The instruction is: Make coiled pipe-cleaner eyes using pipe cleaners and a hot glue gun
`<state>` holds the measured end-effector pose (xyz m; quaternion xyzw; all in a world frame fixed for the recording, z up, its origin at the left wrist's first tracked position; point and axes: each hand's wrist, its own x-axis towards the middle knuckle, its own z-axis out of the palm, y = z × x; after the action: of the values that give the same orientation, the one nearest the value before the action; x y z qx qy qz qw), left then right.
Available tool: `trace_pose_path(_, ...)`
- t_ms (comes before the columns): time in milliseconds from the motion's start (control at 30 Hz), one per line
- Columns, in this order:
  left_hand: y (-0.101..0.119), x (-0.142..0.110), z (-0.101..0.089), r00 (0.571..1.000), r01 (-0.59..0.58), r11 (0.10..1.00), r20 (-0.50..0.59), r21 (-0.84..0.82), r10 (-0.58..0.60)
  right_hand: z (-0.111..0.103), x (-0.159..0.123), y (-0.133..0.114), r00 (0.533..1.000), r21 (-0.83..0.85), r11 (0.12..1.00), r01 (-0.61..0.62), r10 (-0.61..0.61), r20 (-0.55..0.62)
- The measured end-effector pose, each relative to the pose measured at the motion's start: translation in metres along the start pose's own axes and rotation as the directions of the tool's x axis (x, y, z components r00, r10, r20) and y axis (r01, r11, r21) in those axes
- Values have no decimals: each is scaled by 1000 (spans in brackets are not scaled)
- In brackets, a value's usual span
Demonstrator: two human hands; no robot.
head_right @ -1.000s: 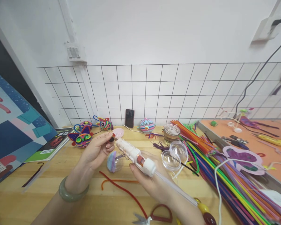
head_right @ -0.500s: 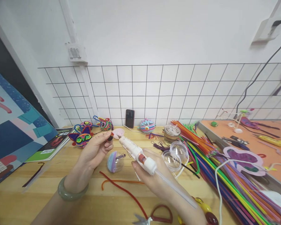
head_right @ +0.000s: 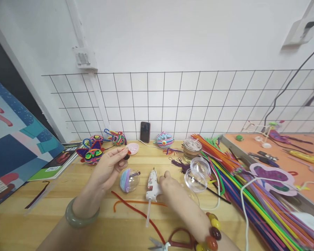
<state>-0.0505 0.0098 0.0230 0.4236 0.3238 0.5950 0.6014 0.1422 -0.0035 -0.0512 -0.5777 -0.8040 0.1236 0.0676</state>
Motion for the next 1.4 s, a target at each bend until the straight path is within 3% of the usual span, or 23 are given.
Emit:
trace_pose_path(167, -8, -2, 5, 992, 114, 991, 64, -63, -110, -12, -9, -3, 998, 23, 999, 42, -43, 40)
trace_pose_path(233, -12, -3, 8, 984, 156, 985, 94, -73, -149, -19, -13, -5, 996, 61, 994, 90, -90, -4)
trace_pose_path(300, -14, -6, 10, 974, 197, 978, 130, -72, -187, -28, -16, -8, 970, 148, 967, 206, -182, -159)
trace_pose_path(367, -15, -9, 13, 958, 239, 969, 175, -57, -226, -36, -21, -13, 901, 239, 905, 353, -259, -348)
trace_pose_path(433, -15, -12, 15, 939, 277, 961, 220, -23, -265, -43, -25, -19, 840, 336, 828, 450, -265, -473)
trace_pose_path(467, -15, -13, 16, 928, 293, 956, 240, 0, -284, -46, -27, -21, 832, 396, 792, 465, -237, -502)
trace_pose_path(600, -16, -17, 18, 884, 336, 935, 305, 108, -353, -54, -31, -22, 902, 670, 636, 383, -101, -421)
trace_pose_path(700, -17, -20, 19, 853, 363, 917, 336, 164, -398, -54, -29, -19, 936, 806, 478, 349, -129, -328)
trace_pose_path(800, -17, -21, 19, 830, 376, 906, 365, 195, -423, -54, -27, -16, 939, 854, 393, 342, -187, -290)
trace_pose_path(1167, -18, -23, 17, 780, 414, 868, 384, 273, -493, -56, -26, -12, 928, 832, 419, 363, -244, -282)
trace_pose_path(1400, -19, -23, 18, 776, 427, 858, 372, 284, -509, -59, -30, -12, 937, 822, 459, 338, -245, -248)
